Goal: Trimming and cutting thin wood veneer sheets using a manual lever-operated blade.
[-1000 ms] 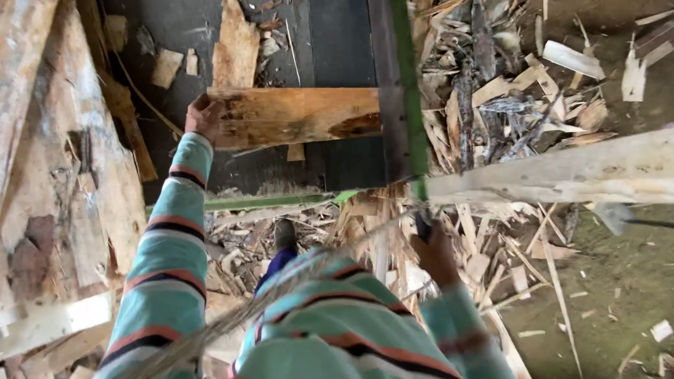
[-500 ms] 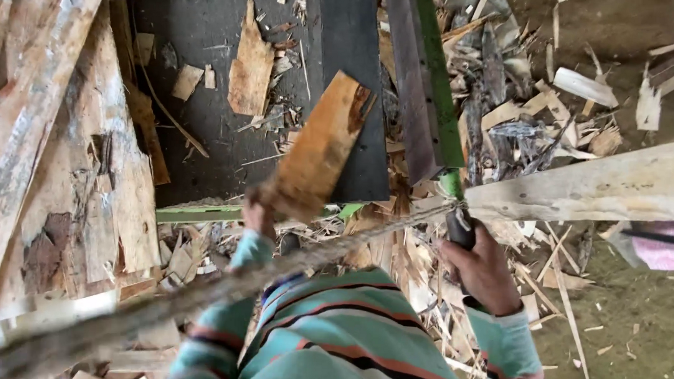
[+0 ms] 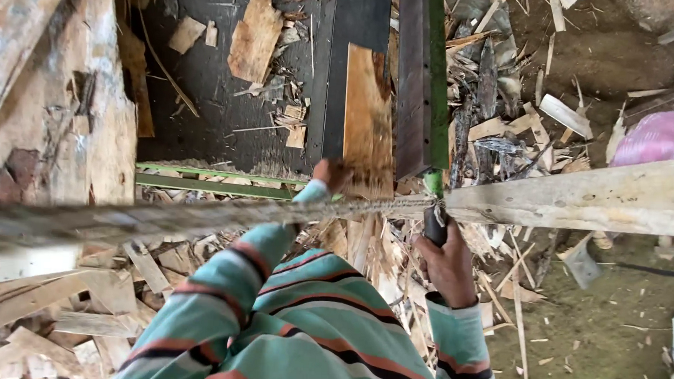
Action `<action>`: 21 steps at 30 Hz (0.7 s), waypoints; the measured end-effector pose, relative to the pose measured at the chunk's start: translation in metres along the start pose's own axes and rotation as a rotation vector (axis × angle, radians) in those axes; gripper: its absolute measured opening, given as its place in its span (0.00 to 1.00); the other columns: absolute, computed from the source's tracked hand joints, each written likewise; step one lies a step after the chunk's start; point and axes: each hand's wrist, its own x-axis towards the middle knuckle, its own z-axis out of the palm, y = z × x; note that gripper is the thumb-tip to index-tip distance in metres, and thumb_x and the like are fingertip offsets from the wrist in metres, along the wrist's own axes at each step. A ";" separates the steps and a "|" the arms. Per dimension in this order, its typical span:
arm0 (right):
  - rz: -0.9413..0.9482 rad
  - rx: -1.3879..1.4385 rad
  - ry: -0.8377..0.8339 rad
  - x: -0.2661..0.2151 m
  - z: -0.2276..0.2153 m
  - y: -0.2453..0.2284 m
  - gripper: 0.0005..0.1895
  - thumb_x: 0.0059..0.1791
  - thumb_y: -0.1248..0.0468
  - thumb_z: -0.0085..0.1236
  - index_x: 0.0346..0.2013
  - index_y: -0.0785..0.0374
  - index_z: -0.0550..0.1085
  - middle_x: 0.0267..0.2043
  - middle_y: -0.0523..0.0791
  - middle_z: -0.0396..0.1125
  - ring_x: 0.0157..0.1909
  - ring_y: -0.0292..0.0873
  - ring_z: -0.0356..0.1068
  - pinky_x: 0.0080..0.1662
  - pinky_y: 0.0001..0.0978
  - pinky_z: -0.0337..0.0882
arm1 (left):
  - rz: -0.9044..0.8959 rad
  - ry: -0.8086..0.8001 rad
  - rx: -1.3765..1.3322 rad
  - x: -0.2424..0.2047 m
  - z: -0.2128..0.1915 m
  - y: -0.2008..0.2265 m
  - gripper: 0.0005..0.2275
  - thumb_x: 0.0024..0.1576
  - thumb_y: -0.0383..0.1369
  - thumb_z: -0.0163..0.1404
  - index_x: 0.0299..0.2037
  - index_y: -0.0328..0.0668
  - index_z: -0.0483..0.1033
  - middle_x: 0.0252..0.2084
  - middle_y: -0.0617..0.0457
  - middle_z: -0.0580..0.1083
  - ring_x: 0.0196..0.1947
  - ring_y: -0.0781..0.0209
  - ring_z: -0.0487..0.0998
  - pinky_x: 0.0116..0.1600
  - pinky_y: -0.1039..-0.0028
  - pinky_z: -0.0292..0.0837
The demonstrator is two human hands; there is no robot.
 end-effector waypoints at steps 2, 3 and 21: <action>-0.005 -0.003 0.008 -0.006 -0.006 -0.014 0.29 0.47 0.60 0.60 0.60 0.69 0.66 0.26 0.45 0.66 0.18 0.39 0.65 0.20 0.35 0.69 | -0.283 -0.029 -0.131 0.020 -0.020 0.035 0.15 0.56 0.43 0.53 0.49 0.49 0.83 0.43 0.43 0.81 0.38 0.47 0.85 0.43 0.61 0.82; -0.004 -0.010 0.009 0.000 -0.004 0.003 0.29 0.47 0.60 0.60 0.60 0.69 0.66 0.26 0.45 0.66 0.18 0.39 0.65 0.20 0.35 0.69 | -0.283 -0.030 -0.138 0.027 -0.018 0.038 0.15 0.56 0.43 0.53 0.49 0.49 0.83 0.43 0.43 0.81 0.38 0.47 0.85 0.43 0.61 0.82; 0.134 -0.166 0.057 -0.005 -0.007 -0.016 0.35 0.49 0.57 0.58 0.69 0.62 0.60 0.30 0.47 0.70 0.19 0.42 0.64 0.23 0.40 0.69 | -0.296 -0.057 0.343 0.089 0.013 0.033 0.20 0.61 0.47 0.51 0.41 0.34 0.82 0.42 0.39 0.80 0.44 0.47 0.84 0.48 0.64 0.80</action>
